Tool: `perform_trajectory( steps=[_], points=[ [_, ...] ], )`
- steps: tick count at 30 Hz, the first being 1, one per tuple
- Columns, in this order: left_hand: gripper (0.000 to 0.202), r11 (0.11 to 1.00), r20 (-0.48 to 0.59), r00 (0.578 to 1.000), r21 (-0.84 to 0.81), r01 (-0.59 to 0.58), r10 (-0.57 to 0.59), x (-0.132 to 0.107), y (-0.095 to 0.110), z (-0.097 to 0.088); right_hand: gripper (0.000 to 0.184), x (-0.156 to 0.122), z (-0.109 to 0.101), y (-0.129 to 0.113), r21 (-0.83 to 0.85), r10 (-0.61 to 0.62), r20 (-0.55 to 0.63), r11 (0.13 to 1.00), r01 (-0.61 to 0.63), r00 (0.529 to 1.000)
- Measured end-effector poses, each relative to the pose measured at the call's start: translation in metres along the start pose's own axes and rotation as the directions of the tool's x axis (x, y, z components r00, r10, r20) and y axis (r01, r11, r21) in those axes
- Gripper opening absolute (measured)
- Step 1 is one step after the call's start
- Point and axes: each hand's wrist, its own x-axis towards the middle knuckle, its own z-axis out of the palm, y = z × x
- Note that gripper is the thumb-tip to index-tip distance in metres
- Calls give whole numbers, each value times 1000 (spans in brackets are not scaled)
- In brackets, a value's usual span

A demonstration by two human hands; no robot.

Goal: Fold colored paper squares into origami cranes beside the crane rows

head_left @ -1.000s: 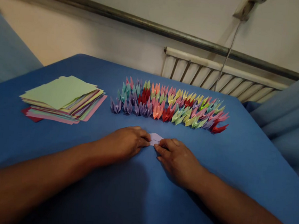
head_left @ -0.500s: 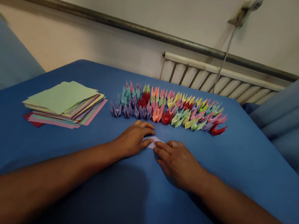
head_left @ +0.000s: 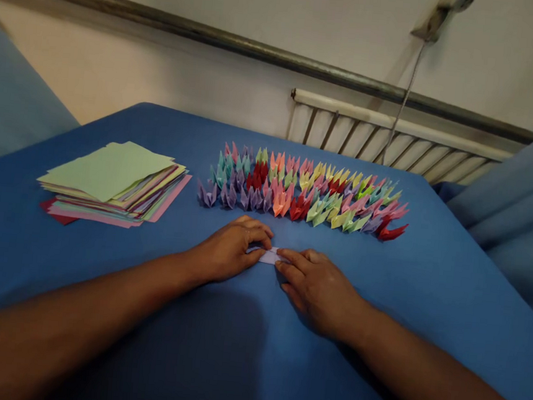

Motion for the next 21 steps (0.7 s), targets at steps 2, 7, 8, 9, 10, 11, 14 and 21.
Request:
perform_trajectory(
  steps=[2,7,8,9,10,11,14,21],
  points=[
    [13,1000,10,1000,-3,4,-4,-1,1,-2,36,-1,2,0,-11,30,-24,999,-30,999],
    [31,997,12,997,-10,74,-74,6,9,-2,35,-1,1,-1,7,30,-25,1000,-30,999],
    [32,996,4,996,4,87,-87,8,9,-1,35,-1,0,-1,14,29,-24,999,-28,999],
    [29,995,1,995,19,98,-98,11,10,0,34,0,-2,-2,22,26,-24,999,-25,999],
    [23,994,4,994,34,108,-108,14,10,1,34,0,-2,-2,29,18,-24,999,-18,1000],
    [18,992,16,993,46,118,-119,16,10,2,34,1,-3,-2,36,7,-21,999,-6,1000],
    [10,987,41,988,57,148,-150,20,11,5,33,2,-4,-2,47,-29,-9,998,29,1000],
    [8,989,-17,992,73,126,-125,18,13,9,36,2,-3,0,50,-35,1,998,35,999]
  ],
)
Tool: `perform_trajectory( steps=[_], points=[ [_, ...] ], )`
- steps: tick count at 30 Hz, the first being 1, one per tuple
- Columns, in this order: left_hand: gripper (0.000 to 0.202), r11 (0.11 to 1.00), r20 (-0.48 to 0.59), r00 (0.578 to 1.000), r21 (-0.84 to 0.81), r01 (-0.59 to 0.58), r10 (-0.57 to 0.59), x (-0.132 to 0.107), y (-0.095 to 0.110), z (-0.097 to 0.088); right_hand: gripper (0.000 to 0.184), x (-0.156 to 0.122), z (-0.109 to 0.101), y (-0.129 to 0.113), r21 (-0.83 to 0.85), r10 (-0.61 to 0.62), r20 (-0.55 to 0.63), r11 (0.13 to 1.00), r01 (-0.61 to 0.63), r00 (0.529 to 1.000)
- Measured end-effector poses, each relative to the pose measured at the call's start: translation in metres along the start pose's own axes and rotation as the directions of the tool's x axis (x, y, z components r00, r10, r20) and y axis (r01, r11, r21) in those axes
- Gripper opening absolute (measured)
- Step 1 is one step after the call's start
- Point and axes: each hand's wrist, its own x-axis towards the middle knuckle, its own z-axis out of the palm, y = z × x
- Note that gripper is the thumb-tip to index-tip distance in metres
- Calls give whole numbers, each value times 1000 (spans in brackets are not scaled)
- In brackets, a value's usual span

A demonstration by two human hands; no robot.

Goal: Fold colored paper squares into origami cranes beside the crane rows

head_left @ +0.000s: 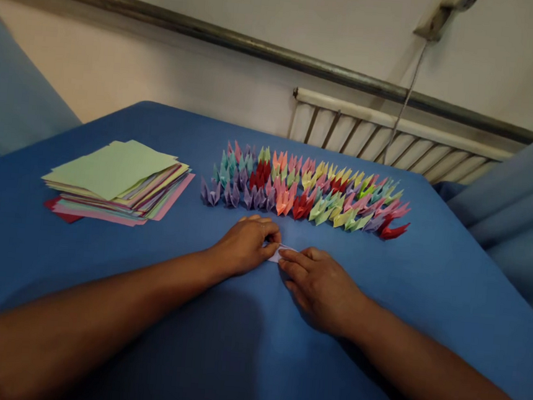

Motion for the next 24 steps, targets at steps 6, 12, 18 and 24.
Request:
perform_trajectory(
  steps=[6,12,18,24],
  points=[
    [8,999,35,999,-13,-36,37,1,1,0,36,-2,3,1,7,3,-17,1000,-3,1000],
    [13,987,16,987,-11,-161,161,-3,-7,-3,36,-3,1,0,-2,37,-41,999,-37,998],
    [20,960,115,957,61,-274,266,-13,-14,-19,35,-1,0,0,-3,3,-13,1000,-3,1000],
    [24,955,200,949,116,-272,245,-19,-8,-36,35,-1,1,1,-18,-6,9,1000,6,1000]
  ],
)
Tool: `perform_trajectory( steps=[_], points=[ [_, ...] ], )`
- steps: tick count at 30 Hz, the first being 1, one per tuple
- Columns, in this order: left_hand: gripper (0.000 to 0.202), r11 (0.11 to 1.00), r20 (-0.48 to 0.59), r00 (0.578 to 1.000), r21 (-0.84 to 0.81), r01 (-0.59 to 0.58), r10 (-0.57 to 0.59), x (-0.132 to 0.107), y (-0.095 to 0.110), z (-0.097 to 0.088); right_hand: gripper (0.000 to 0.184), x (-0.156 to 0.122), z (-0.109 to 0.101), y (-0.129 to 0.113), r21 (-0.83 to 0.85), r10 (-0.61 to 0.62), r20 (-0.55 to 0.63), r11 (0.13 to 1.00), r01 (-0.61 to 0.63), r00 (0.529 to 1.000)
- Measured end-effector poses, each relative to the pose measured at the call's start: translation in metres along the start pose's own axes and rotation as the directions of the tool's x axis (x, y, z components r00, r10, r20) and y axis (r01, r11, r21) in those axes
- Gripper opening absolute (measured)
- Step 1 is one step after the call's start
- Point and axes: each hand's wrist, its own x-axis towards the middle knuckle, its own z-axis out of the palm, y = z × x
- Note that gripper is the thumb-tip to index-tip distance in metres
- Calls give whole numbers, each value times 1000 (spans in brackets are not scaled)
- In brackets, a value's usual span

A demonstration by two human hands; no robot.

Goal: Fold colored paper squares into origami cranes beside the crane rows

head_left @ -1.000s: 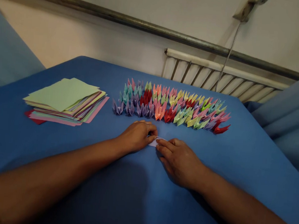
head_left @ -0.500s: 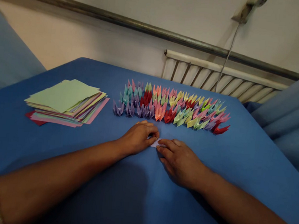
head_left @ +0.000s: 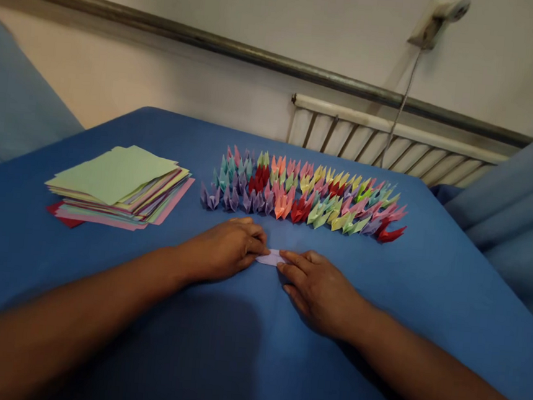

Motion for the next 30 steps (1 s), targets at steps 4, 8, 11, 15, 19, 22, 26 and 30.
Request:
perform_trajectory(
  steps=[4,8,11,15,19,22,26,30],
  points=[
    [25,999,21,999,-23,43,-43,-4,-2,-9,34,0,0,0,7,-12,-30,1000,12,999],
    [20,998,-4,998,1,56,-56,-7,-4,-17,33,0,-1,0,16,-6,-34,1000,7,999],
    [18,1000,-77,997,-2,-9,9,-6,-1,-12,33,0,-2,-1,17,7,-28,1000,-7,1000],
    [17,997,-26,997,-35,-74,73,1,5,7,36,1,-2,-1,30,25,-14,999,-24,1000],
    [18,998,-32,998,-22,-55,55,4,6,18,37,1,-2,1,87,41,-15,995,-39,999],
    [19,999,-45,998,-18,-43,42,5,5,18,39,0,-3,2,125,41,-22,991,-38,999],
    [19,999,-48,998,-5,-43,43,4,5,16,33,-1,-5,2,79,9,1,997,-9,1000],
    [23,996,-63,995,48,-79,82,3,10,16,31,-1,-5,0,1,4,1,1000,-4,1000]
  ],
)
